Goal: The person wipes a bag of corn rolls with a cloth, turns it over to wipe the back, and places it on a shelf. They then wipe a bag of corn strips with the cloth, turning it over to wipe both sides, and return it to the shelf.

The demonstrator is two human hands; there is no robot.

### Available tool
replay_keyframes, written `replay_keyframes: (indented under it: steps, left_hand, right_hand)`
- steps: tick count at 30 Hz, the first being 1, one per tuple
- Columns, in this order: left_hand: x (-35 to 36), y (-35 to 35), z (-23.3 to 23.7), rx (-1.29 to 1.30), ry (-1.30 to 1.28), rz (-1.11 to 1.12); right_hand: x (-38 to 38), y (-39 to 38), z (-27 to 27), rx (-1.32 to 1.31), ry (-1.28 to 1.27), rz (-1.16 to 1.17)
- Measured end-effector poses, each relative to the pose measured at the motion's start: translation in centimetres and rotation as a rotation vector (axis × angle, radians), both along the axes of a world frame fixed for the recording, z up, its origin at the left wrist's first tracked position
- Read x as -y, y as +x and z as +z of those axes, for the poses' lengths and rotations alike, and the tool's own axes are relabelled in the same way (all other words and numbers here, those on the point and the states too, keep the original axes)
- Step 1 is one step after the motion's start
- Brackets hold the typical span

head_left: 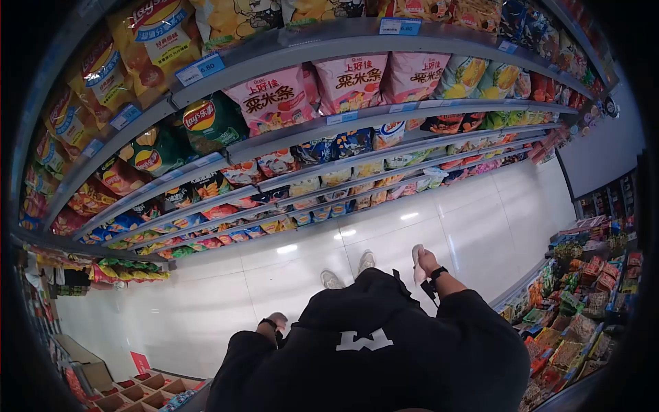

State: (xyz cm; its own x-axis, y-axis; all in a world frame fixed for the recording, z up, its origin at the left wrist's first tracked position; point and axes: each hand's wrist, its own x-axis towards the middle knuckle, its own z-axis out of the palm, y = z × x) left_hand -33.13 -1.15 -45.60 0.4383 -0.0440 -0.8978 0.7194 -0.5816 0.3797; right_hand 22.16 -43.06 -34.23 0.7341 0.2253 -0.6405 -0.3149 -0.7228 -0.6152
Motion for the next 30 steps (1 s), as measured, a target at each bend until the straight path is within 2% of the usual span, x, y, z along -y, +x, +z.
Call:
replay_keyframes:
  steps: [1, 3, 6, 7, 8, 9, 10, 11, 13, 15, 17, 19, 21, 23, 25, 27, 29, 30]
  left_hand:
    - [1.9, -1.7, 0.2, -0.029, -0.026, -0.083]
    - [4.1, -3.0, 0.7, -0.020, -0.063, -0.156]
    - [5.0, -2.1, 1.2, 0.209, -0.046, -0.358]
    - [4.2, -1.9, 1.3, 0.070, -0.035, -0.075]
    - [3.3, -1.5, 0.8, -0.074, -0.049, 0.352]
    - [2.8, 0.3, 2.9, -0.171, -0.073, 0.847]
    - [2.0, 2.2, 4.8, -0.144, -0.067, 1.060]
    - [1.3, 4.4, 6.6, -0.092, -0.038, 1.168]
    - [-1.0, 7.9, 8.0, 0.112, 0.078, 1.114]
    - [-3.2, 12.0, 10.6, 0.286, 0.209, 1.045]
    - [-5.9, 15.1, 10.6, 0.485, 0.322, 0.979]
    - [-7.5, 19.3, 14.6, 0.680, 0.399, 0.912]
    - [-8.1, 23.8, 21.0, 0.867, 0.468, 0.902]
    - [-8.7, 27.3, 26.3, 1.022, 0.542, 0.894]
    - [-8.0, 30.6, 34.2, 1.075, 0.489, 0.956]
    - [-9.2, 32.5, 37.3, 1.249, 0.462, 0.952]
    - [-9.6, 34.6, 41.9, 1.338, 0.401, 0.991]
    - [-10.5, 35.4, 42.9, 1.397, 0.401, 0.977]
  right_hand:
    - [3.0, -0.9, -1.6, 0.164, -0.197, 0.147]
    - [6.5, -2.6, -0.4, 0.149, -0.433, 0.237]
    - [8.1, -4.0, 1.6, 0.083, -0.519, 0.160]
    - [7.4, -4.0, 2.8, 0.081, -0.514, 0.168]
    - [6.3, -4.0, 4.1, 0.110, -0.432, 0.079]
    - [5.5, -3.9, 5.1, 0.139, -0.350, -0.006]
    - [6.2, -2.5, 1.5, 0.289, -0.315, 0.048]
    - [5.3, -1.5, 0.1, 0.287, -0.307, 0.061]
    - [2.4, 2.1, -1.1, 0.276, -0.275, 0.184]
    - [-1.5, 4.3, -2.1, 0.415, -0.105, 0.182]
    - [-6.3, 6.4, 0.6, 0.441, -0.066, 0.290]
    - [-10.7, 8.9, 3.4, 0.207, 0.111, 0.375]
    - [-15.1, 9.8, 5.8, 0.377, 0.230, 0.431]
    - [-19.5, 9.7, 10.9, 0.460, 0.565, 0.399]
    - [-23.9, 9.9, 15.3, 0.566, 0.752, 0.437]
    - [-27.4, 8.8, 22.7, 0.495, 0.838, 0.431]
    - [-30.5, 7.3, 29.0, 0.299, 1.044, 0.423]
    - [-31.9, 6.7, 31.5, 0.421, 1.027, 0.453]
